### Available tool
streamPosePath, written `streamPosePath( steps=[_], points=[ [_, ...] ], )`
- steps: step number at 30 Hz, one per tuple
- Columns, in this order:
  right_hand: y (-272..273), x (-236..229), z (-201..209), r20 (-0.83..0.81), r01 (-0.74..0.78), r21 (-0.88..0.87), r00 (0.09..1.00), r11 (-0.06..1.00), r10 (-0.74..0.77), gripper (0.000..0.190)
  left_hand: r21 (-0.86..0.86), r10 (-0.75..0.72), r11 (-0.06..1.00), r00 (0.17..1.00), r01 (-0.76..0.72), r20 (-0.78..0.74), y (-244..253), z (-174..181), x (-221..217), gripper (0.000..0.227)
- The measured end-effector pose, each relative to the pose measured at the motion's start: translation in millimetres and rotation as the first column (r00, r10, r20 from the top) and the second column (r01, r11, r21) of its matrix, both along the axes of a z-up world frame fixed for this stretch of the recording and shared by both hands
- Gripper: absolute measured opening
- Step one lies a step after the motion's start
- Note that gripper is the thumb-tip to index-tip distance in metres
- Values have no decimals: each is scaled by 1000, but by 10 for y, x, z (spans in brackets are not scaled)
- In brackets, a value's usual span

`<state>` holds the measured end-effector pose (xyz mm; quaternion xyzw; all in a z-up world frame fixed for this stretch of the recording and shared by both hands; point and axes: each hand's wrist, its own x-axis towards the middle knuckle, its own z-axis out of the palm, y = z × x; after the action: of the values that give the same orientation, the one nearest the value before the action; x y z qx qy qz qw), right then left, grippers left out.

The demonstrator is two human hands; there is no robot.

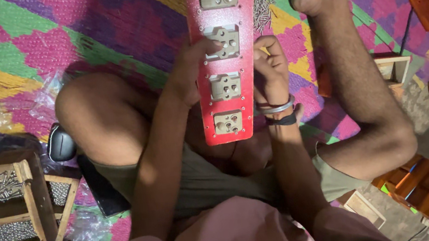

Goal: The person sits on a colorful mat and assembles a red electrical switchboard by inserting small metal screws into the screw terminals of multiple white socket modules. The person handles the switchboard and screws by hand, repeatedly picking up screws and tightening them into the modules.

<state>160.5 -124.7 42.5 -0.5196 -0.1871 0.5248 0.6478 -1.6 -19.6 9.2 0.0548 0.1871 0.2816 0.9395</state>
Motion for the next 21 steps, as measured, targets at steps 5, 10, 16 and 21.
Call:
streamPosePath(
  steps=[5, 10, 16, 21],
  points=[
    [62, -51, 150, 110, -87, 85, 991, 993, 77, 14, 105, 40, 994, 996, -32, -76, 31, 51, -6, 33],
    [119, -70, 139, -95, -33, 40, 995, 999, 37, 17, 137, 48, 990, 996, -38, -73, 39, 73, -6, 31],
    [144, -64, 131, 40, -24, 35, 999, 999, 22, 23, 81, 42, 996, 998, -38, -50, 16, 73, -23, 34],
    [95, 68, 155, 87, -140, -111, 985, 984, 150, 14, 51, -2, 999, 999, 5, -52, -12, 40, -2, 33]
  ],
)
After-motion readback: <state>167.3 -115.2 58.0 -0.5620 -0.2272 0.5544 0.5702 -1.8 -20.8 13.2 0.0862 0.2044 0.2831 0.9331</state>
